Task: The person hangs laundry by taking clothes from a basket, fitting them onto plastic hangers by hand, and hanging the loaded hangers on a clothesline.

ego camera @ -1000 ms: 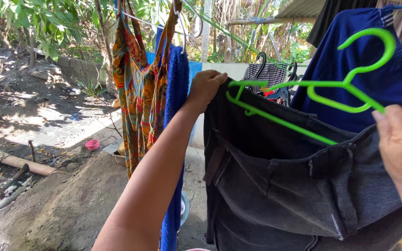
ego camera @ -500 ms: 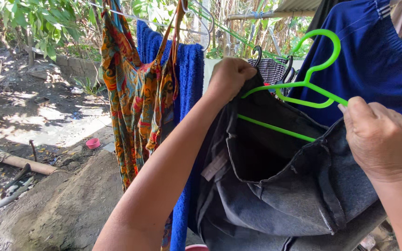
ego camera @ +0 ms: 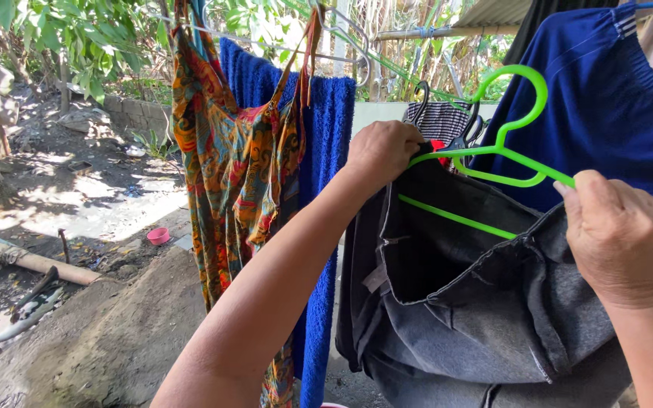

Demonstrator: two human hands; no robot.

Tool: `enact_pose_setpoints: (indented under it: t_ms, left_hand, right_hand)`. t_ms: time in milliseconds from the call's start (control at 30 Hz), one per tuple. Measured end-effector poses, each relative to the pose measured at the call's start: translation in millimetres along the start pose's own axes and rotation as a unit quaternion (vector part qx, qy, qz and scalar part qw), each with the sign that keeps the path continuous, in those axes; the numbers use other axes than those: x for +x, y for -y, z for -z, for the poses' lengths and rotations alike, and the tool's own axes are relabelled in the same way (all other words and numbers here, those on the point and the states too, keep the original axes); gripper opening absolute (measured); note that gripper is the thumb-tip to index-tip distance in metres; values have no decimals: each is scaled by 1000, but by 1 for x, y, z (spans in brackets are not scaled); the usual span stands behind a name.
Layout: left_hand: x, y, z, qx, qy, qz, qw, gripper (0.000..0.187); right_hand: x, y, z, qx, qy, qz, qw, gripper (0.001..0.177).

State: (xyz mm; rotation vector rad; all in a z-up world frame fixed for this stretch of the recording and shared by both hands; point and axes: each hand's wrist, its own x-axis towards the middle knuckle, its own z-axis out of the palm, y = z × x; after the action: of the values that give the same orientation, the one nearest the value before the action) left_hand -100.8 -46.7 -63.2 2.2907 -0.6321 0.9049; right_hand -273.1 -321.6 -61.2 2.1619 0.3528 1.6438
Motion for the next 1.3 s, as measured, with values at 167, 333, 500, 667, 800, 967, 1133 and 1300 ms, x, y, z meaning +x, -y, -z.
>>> enact_pose_setpoints:
  t_ms: [167,333,500,667,800,967,1133,1300]
  left_hand:
    - [-1,-6,17,-105,-84,-35,990,30]
    - [4,-2,-1,-47,-15,-103,993,19]
    - [2,23,-8,-374,50,-106,920,34]
    - [-12,3,-9,-294,34,-69,953,32]
    - [-19,-11,-3,-243,6,-72,967,26]
    - [-21,-22,4,-233,38,-20,972,24]
    - [-27,-26,3,-264,55,-30,962,26]
    - [-33,-30,7,-313,14,-72,947,29]
  right_hand:
    - [-17,-19,-12,38,-27,-18,999,24]
    - [-29,-33,-27,66,-25,-62,996,20]
    - [-40,-41,-25,96,-35,-71,992,16]
    - [-38,-40,-23,133,-40,-72,988,21]
    - [-39,-41,-23,129,-25,-80,988,20]
    - [-47,-44,-21,144,-23,-88,985,17]
    - [-54,-53,-21,127,-12,-86,988,17]
    - [-59,-62,-28,136,-28,-91,986,19]
